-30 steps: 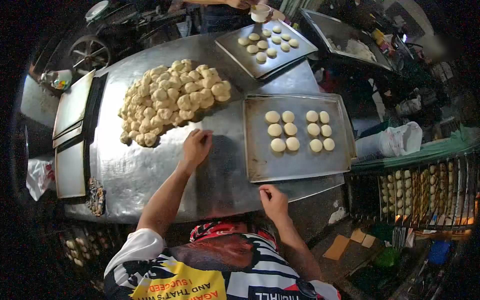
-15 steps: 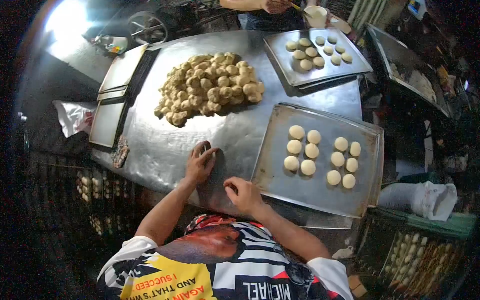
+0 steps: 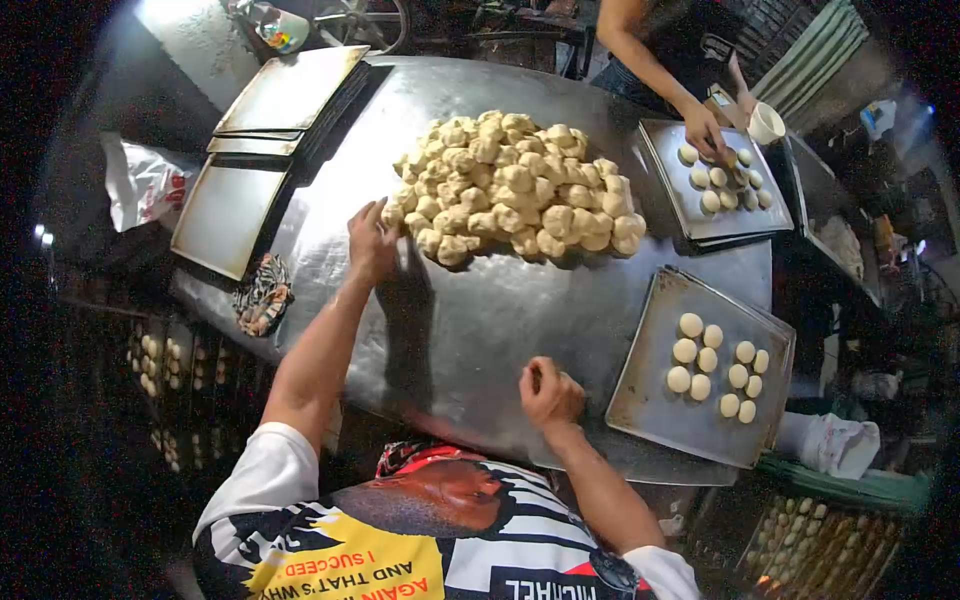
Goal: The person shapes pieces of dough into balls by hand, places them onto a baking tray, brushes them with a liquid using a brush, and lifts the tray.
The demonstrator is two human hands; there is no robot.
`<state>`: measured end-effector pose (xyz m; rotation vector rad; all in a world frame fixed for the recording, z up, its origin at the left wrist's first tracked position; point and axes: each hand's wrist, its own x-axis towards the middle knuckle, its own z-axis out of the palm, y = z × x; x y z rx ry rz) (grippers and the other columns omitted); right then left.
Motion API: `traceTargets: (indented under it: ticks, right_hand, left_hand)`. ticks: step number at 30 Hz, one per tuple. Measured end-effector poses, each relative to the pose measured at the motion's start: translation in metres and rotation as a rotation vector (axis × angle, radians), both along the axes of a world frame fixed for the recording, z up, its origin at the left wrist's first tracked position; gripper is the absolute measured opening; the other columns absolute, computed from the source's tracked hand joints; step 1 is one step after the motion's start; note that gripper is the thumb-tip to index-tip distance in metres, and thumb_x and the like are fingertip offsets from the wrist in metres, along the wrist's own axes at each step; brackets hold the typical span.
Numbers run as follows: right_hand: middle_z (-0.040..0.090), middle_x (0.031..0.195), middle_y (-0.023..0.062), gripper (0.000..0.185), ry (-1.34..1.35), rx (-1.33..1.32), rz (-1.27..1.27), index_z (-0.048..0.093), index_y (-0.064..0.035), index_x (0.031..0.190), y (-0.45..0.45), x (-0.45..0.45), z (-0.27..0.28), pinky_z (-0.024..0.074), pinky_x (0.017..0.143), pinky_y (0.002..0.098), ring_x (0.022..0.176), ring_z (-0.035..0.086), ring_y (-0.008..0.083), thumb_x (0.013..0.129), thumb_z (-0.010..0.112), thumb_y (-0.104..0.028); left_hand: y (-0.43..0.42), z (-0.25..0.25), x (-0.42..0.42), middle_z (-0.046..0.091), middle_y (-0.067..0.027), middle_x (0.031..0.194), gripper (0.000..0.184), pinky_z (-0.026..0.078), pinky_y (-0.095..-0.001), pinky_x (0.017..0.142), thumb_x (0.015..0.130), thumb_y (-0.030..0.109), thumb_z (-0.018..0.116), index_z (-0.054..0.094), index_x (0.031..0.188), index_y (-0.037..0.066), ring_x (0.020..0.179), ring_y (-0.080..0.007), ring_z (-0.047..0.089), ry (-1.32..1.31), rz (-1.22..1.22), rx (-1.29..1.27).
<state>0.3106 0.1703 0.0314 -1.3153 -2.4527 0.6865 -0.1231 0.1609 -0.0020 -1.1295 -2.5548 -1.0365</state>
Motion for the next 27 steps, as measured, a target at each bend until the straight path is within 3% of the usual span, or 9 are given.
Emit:
traceTargets:
  ticks: [5,10,12,14,16,19,21,25,27]
  right_hand:
    - [0.074,0.08,0.0058,0.013,-0.023,0.127,-0.101,0.066,-0.0155,0.105,-0.01,-0.012,-0.001,0.056,0.065,0.0474,0.073,0.074,0.0319,0.097,0.069,-0.026]
    - [0.071,0.077,0.0051,0.013,-0.048,0.176,-0.178,0.067,-0.0157,0.102,-0.022,-0.025,0.001,0.055,0.073,0.0475,0.077,0.071,0.0314,0.095,0.071,-0.025]
    - [0.071,0.078,0.0054,0.013,-0.037,0.204,-0.226,0.067,-0.0163,0.102,-0.023,-0.024,0.001,0.0546,0.075,0.0484,0.079,0.071,0.0325,0.094,0.072,-0.025]
    - [0.071,0.08,0.0054,0.012,-0.027,0.197,-0.255,0.067,-0.0165,0.1,-0.023,-0.022,0.0,0.0542,0.076,0.0492,0.081,0.07,0.0336,0.094,0.071,-0.026]
    - [0.072,0.081,0.0053,0.012,0.017,0.191,-0.283,0.067,-0.0166,0.099,-0.029,-0.021,0.001,0.0539,0.076,0.0498,0.081,0.07,0.0345,0.093,0.071,-0.026]
    - [0.072,0.081,0.005,0.012,0.088,0.21,-0.285,0.067,-0.0166,0.099,-0.024,-0.023,0.003,0.0536,0.075,0.0502,0.081,0.07,0.035,0.093,0.07,-0.026]
    - [0.073,0.082,0.0048,0.012,0.098,0.198,-0.275,0.066,-0.0167,0.099,-0.026,-0.02,0.002,0.0536,0.075,0.0502,0.081,0.07,0.0348,0.092,0.07,-0.025]
    - [0.074,0.081,0.0063,0.012,0.123,0.117,-0.271,0.065,-0.0159,0.097,-0.024,-0.015,0.002,0.0536,0.075,0.0507,0.079,0.07,0.035,0.091,0.071,-0.024]
    - [0.075,0.082,0.0076,0.012,0.144,0.153,-0.255,0.065,-0.015,0.096,-0.024,-0.012,-0.007,0.0538,0.076,0.0507,0.079,0.071,0.0353,0.092,0.071,-0.024]
  left_hand:
    - [-0.001,-0.002,-0.027,0.066,-0.0152,0.129,0.038,0.044,-0.0484,0.107,0.095,0.027,0.069,0.072,0.13,0.012,0.123,-0.0359,0.056,-0.096,-0.139,-0.085]
    - [-0.006,-0.018,-0.027,0.072,-0.0197,0.105,0.037,0.051,-0.0492,0.091,0.099,0.037,0.066,0.073,0.114,0.005,0.097,-0.0404,0.066,-0.213,-0.093,0.186]
    - [-0.001,-0.019,-0.029,0.073,-0.0182,0.104,0.032,0.049,-0.0502,0.093,0.096,0.035,0.069,0.073,0.11,0.006,0.105,-0.0401,0.065,-0.177,-0.079,0.068]
    - [0.002,-0.027,-0.025,0.071,-0.0193,0.113,0.046,0.049,-0.0502,0.097,0.09,0.034,0.078,0.07,0.124,0.004,0.11,-0.04,0.063,-0.123,-0.076,0.152]
    - [0.001,-0.002,-0.02,0.069,-0.0175,0.121,0.055,0.047,-0.0517,0.101,0.095,0.04,0.073,0.064,0.141,0.01,0.113,-0.0401,0.062,-0.072,-0.123,-0.048]
    - [0.006,-0.018,-0.025,0.067,-0.0175,0.126,0.051,0.047,-0.052,0.102,0.098,0.041,0.069,0.065,0.141,0.015,0.116,-0.0395,0.06,0.133,-0.103,-0.076]
    - [0.002,-0.013,-0.022,0.065,-0.0173,0.129,0.047,0.047,-0.0518,0.103,0.1,0.039,0.067,0.066,0.141,0.018,0.119,-0.0387,0.059,0.057,-0.105,-0.129]
    - [-0.001,-0.014,-0.025,0.066,-0.0204,0.125,0.04,0.047,-0.0511,0.101,0.105,0.036,0.061,0.07,0.133,0.009,0.116,-0.0407,0.059,0.003,-0.153,-0.132]
    - [-0.004,-0.036,-0.037,0.071,-0.0233,0.106,0.043,0.049,-0.0531,0.094,0.105,0.039,0.055,0.073,0.115,0.002,0.103,-0.0435,0.065,-0.072,-0.116,0.025]
